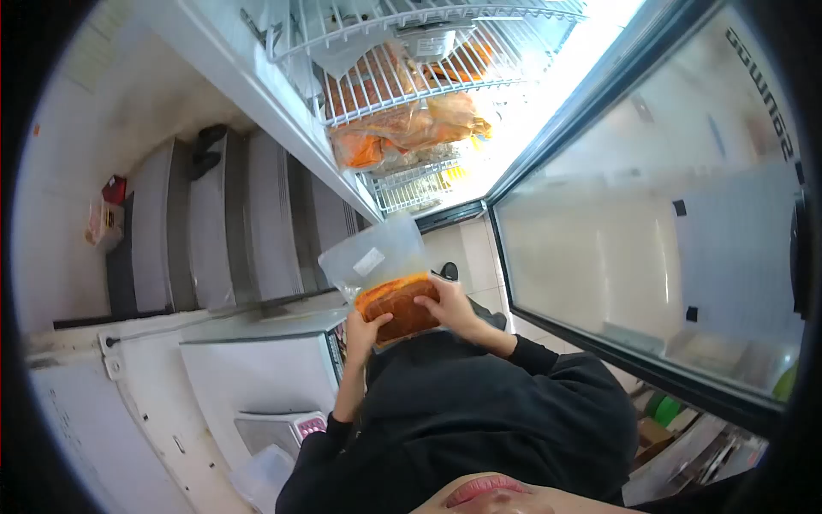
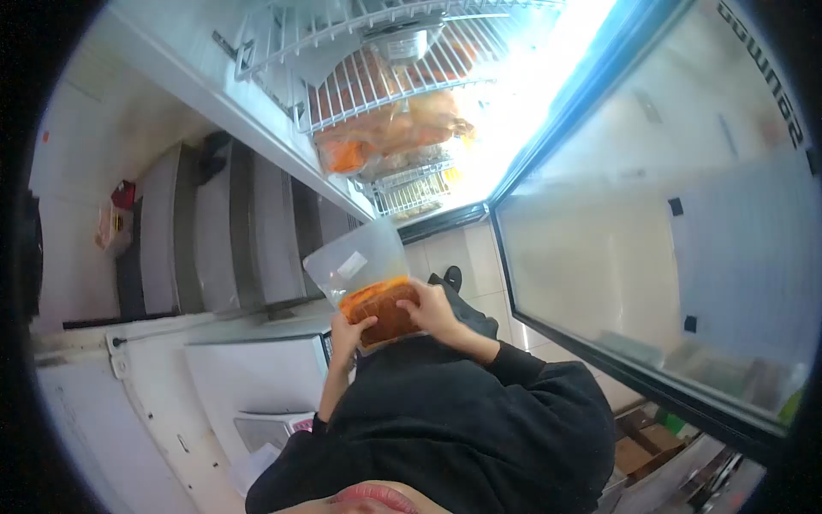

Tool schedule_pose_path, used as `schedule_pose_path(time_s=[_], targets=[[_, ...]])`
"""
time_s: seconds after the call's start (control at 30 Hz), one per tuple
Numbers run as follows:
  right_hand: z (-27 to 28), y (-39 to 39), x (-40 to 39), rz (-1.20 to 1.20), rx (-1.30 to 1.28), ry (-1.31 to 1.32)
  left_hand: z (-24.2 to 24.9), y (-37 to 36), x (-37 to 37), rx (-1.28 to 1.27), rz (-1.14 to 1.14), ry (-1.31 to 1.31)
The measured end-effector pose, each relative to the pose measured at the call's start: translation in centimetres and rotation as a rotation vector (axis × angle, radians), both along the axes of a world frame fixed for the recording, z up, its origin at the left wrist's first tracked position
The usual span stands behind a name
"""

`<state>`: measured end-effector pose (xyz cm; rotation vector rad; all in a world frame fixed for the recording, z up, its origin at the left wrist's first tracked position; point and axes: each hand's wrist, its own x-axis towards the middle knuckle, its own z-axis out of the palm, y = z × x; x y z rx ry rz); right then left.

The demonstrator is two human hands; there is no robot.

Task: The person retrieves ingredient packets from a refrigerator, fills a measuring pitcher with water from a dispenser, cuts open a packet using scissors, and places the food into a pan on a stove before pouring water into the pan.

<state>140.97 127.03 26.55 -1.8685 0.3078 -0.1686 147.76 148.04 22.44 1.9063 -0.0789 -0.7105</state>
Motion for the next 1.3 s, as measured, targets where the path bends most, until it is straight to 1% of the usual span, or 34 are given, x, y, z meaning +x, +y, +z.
schedule_pose_path(time_s=[0.03,0.07,0.1,0.17,0.2,0.23,0.27,0.3,0.33,0.37,0.4,0.43,0.47,0.5,0.6,0.67,0.7,0.73,0.77,0.8,0.83,0.87,0.9,0.97,1.0,1.03,1.1,1.13,1.23,1.27,1.3], targets=[[1.2,1.0,0.2,0.028,-0.102,0.245,-0.8,0.0,-0.1,0.161,-0.008,-0.113],[0.7,1.3,0.3,0.026,-0.072,0.192,-0.6,-0.8,-0.6,0.239,0.037,-0.165],[-0.5,1.2,0.7,0.029,-0.046,0.139,-2.5,-0.5,-0.9,0.261,0.055,-0.249],[-9.0,-3.1,2.8,0.338,0.338,0.188,-4.1,0.5,-0.8,-0.043,0.124,-0.003],[-7.6,-6.7,4.6,0.440,0.690,0.632,-4.2,1.0,-0.8,-0.143,0.158,0.073],[-12.7,-9.9,5.7,0.422,1.219,0.658,-4.4,1.7,-0.8,-0.242,0.194,0.146],[-11.0,-12.4,7.3,0.397,1.223,0.564,-4.6,2.2,-0.9,-0.344,0.233,0.217],[-18.5,-15.9,8.6,0.251,1.216,0.356,-4.3,3.0,-1.3,-0.377,0.263,0.256],[-26.4,-18.5,10.5,-0.078,0.971,0.219,-4.0,4.0,-2.1,-0.414,0.303,0.297],[-28.7,-20.5,13.1,-0.408,0.781,0.259,-6.1,5.9,-3.0,-0.476,0.276,0.390],[-29.6,-22.9,14.5,-0.480,0.802,0.215,-5.5,6.6,-3.9,-0.412,0.238,0.363],[-30.7,-25.0,17.2,-0.615,0.724,0.254,-5.9,7.2,-4.9,-0.457,0.228,0.395],[-31.9,-26.5,18.4,-0.584,0.794,0.166,-5.4,7.7,-5.5,-0.507,0.189,0.483],[-33.1,-27.8,19.1,-0.610,0.813,0.172,-4.9,7.8,-6.6,-0.562,0.150,0.570],[-33.4,-29.7,20.8,-0.647,0.861,0.164,-4.0,4.6,-10.0,-0.771,0.383,0.289],[-33.1,-30.1,21.4,-0.636,0.881,0.159,-5.6,3.5,-11.2,-0.687,0.440,0.291],[-33.1,-30.2,21.4,-0.632,0.889,0.157,-4.5,2.3,-11.1,-0.647,0.473,0.300],[-32.9,-30.4,21.4,-0.624,0.890,0.156,-3.1,1.0,-11.2,-0.602,0.584,0.229],[-32.5,-30.4,21.4,-0.618,0.884,0.158,0.1,-1.1,-11.0,-0.556,0.696,0.165],[-32.5,-30.7,21.1,-0.620,0.876,0.152,-2.2,-0.9,-12.5,-0.609,0.776,0.093],[-31.9,-30.7,21.1,-0.615,0.872,0.146,-3.0,-1.1,-12.8,-0.660,0.848,0.016],[-31.5,-30.7,21.0,-0.606,0.866,0.137,-3.5,-1.7,-14.2,-0.624,1.062,0.055],[-30.3,-30.4,20.5,-0.613,0.865,0.127,-5.3,-1.4,-15.5,-0.600,1.103,0.080],[-30.0,-30.7,20.1,-0.606,0.846,0.116,-3.8,-3.3,-15.4,-0.657,1.293,-0.030],[-29.2,-30.5,19.4,-0.613,0.848,0.116,-4.6,-3.1,-16.3,-0.662,1.300,-0.038],[-29.0,-30.6,19.0,-0.612,0.839,0.117,-4.7,-3.4,-16.5,-0.625,1.360,-0.061],[-28.8,-30.9,18.1,-0.593,0.808,0.103,-5.0,-2.7,-17.7,-0.582,1.374,-0.032],[-28.7,-31.3,17.6,-0.581,0.780,0.093,-5.2,-2.4,-18.0,-0.599,1.398,-0.063],[-29.9,-32.5,15.9,-0.549,0.607,0.047,-5.7,-1.0,-18.7,-0.604,1.452,-0.131],[-30.3,-32.9,16.5,-0.682,0.578,0.158,-6.1,-0.2,-18.9,-0.600,1.446,-0.158],[-30.4,-33.0,15.3,-0.573,0.621,0.062,-6.3,0.5,-18.7,-0.599,1.426,-0.180]])
